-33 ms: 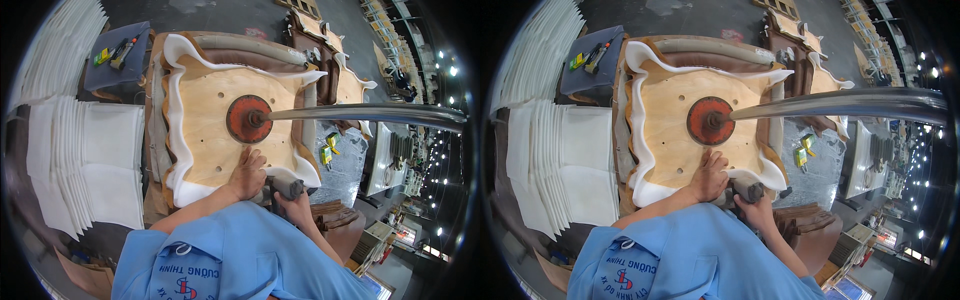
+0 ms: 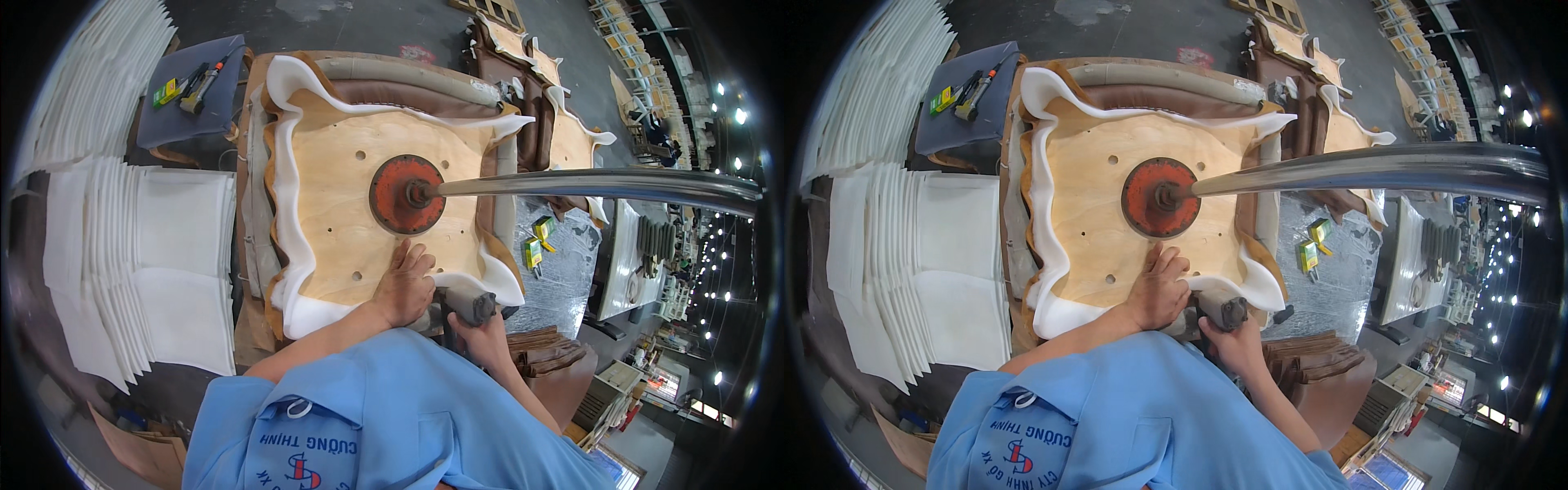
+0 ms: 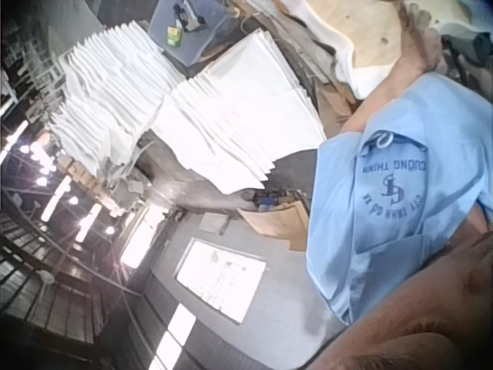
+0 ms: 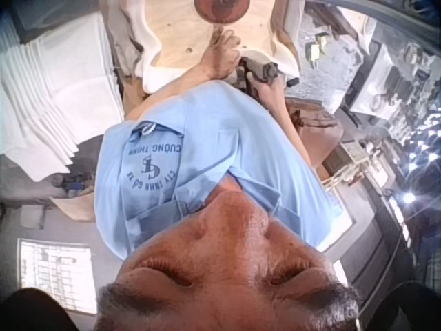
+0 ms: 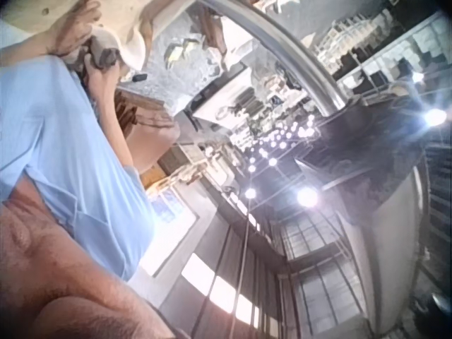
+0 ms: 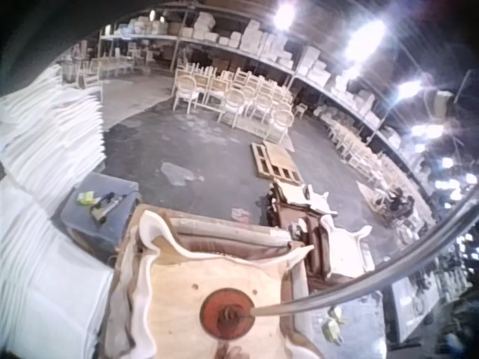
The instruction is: The person stretches and staples a white fabric cover onto a chair base using a pneumatic staple gun. They then flip the chair over and place a brown leather cushion on top.
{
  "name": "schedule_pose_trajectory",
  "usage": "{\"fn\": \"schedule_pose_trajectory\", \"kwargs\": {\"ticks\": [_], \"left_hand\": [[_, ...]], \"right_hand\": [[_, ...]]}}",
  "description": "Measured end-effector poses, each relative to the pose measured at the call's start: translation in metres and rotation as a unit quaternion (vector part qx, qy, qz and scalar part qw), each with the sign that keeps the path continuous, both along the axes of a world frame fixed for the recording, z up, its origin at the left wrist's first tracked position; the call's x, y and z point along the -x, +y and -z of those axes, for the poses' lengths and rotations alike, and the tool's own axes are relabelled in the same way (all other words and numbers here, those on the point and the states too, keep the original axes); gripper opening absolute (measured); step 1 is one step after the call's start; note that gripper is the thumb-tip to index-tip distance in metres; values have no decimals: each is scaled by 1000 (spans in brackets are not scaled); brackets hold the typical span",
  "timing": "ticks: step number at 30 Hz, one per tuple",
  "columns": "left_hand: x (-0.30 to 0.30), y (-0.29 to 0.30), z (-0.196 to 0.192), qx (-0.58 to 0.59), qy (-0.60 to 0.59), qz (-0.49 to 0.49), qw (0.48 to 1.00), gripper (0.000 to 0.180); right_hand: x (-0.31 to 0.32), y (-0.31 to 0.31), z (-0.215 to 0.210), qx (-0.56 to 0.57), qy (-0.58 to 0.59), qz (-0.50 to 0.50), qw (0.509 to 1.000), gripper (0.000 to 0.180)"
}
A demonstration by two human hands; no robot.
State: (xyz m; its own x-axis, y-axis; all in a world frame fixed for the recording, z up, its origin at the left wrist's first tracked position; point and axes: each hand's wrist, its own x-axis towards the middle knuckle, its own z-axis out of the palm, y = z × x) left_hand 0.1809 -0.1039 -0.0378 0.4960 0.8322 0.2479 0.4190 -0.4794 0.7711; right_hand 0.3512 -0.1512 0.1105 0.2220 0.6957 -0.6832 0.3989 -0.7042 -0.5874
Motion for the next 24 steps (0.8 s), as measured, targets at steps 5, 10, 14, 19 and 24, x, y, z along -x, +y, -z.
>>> {"fn": "schedule_pose_trajectory", "kwargs": {"ticks": [5,10,14,19,24], "left_hand": [[0,6,2,-7,-6,7,1000,17],[-2,6,3,-10,-6,-3,1000,16],[-3,6,3,-5,-9,-1,1000,16],[-7,9,-4,-2,-2,-1,1000,16],[-6,19,-6,-14,6,-40,999,17]], "right_hand": [[-3,3,7,18,0,-7,1000,35],[-3,6,10,26,-3,-11,1000,37],[-1,9,9,-4,-3,-24,1000,38],[-12,13,13,-14,-36,-72,997,43],[-23,-7,13,-47,-8,-56,997,59]]}}
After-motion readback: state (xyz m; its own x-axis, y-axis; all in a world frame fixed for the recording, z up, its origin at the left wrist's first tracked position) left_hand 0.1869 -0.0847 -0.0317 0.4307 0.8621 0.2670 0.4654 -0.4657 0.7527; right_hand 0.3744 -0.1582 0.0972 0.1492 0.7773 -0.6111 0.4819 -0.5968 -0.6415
